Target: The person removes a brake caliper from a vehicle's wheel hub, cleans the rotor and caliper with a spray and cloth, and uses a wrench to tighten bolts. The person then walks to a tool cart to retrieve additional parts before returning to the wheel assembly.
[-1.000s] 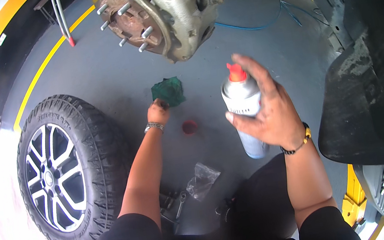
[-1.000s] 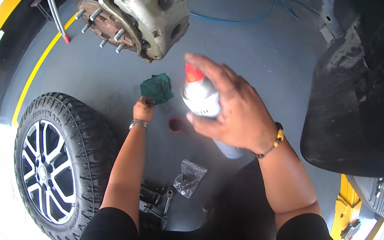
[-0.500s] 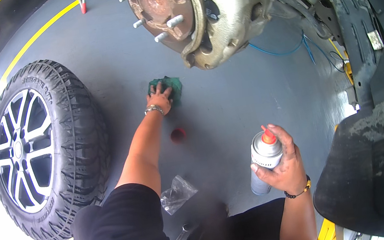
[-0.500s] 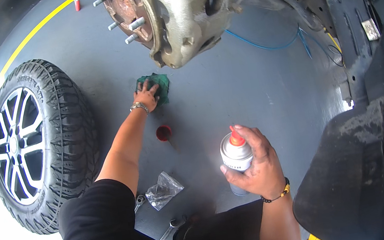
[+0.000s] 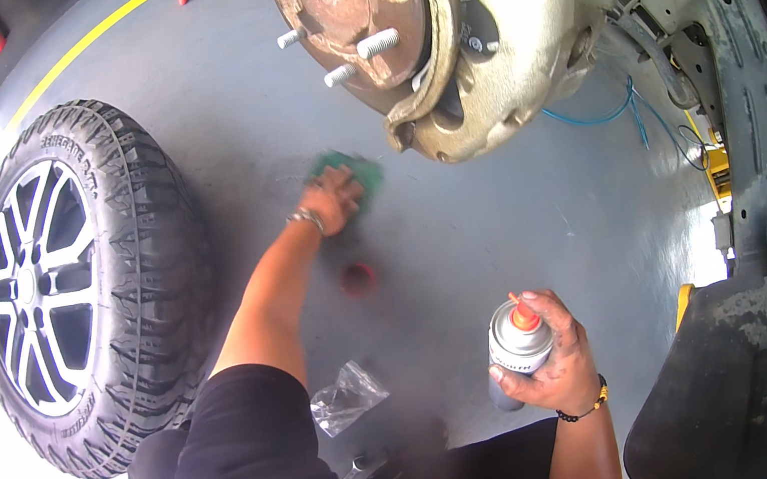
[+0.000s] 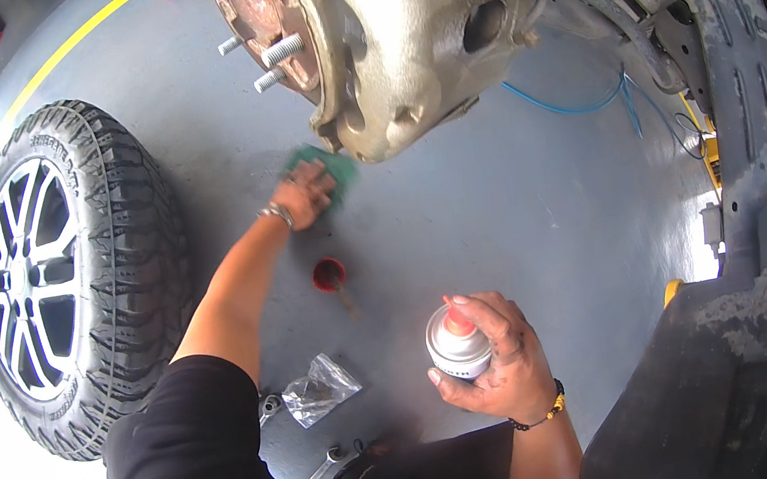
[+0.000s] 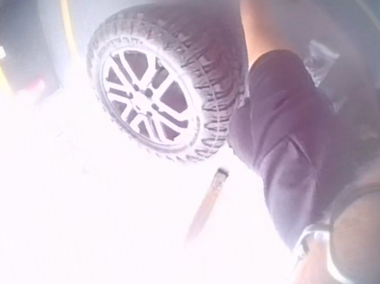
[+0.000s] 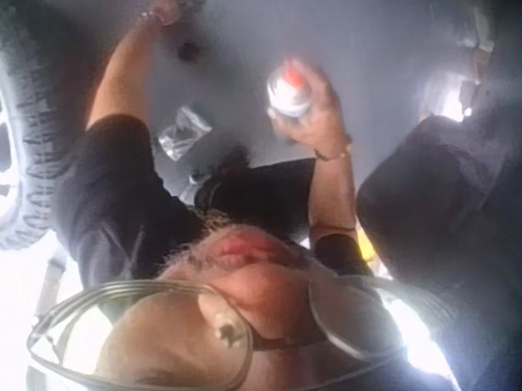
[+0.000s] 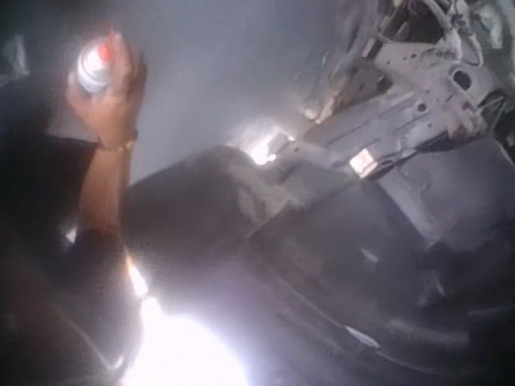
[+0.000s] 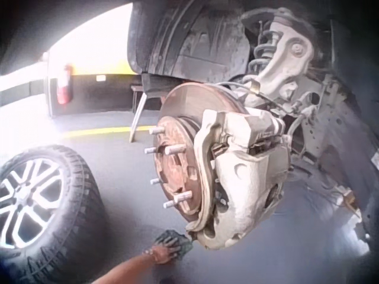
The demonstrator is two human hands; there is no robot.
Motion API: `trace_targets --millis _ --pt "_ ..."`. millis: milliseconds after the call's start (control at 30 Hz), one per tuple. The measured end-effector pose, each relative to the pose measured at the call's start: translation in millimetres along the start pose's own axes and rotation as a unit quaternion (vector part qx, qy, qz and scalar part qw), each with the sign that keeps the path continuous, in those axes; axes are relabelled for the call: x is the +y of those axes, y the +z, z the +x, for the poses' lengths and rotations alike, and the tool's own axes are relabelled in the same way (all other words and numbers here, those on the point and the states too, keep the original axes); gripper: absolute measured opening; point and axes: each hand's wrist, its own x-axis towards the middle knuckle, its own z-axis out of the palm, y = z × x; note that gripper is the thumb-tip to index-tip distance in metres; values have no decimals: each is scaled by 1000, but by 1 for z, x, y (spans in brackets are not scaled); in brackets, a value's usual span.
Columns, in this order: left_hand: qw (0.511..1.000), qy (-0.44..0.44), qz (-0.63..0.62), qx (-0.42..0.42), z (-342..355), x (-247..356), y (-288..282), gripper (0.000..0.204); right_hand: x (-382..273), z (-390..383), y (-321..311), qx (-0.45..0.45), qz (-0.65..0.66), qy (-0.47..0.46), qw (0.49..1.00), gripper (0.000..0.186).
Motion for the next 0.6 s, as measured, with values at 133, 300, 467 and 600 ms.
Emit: trace_targets --millis 133,300,467,600 --pt "988 137 -26 -64 -39 -37 40 55 8 -3 -7 -10 1 6 1000 80" --pt "998 19 -30 53 -25 -2 20 53 12 5 -12 16 3 5 1000 80" --pt "955 285 29 -82 16 69 34 46 15 14 -3 -42 8 -15 999 84" --pt "947 311 -8 -84 -21 1 31 41 21 1 -5 -17 49 20 998 81"
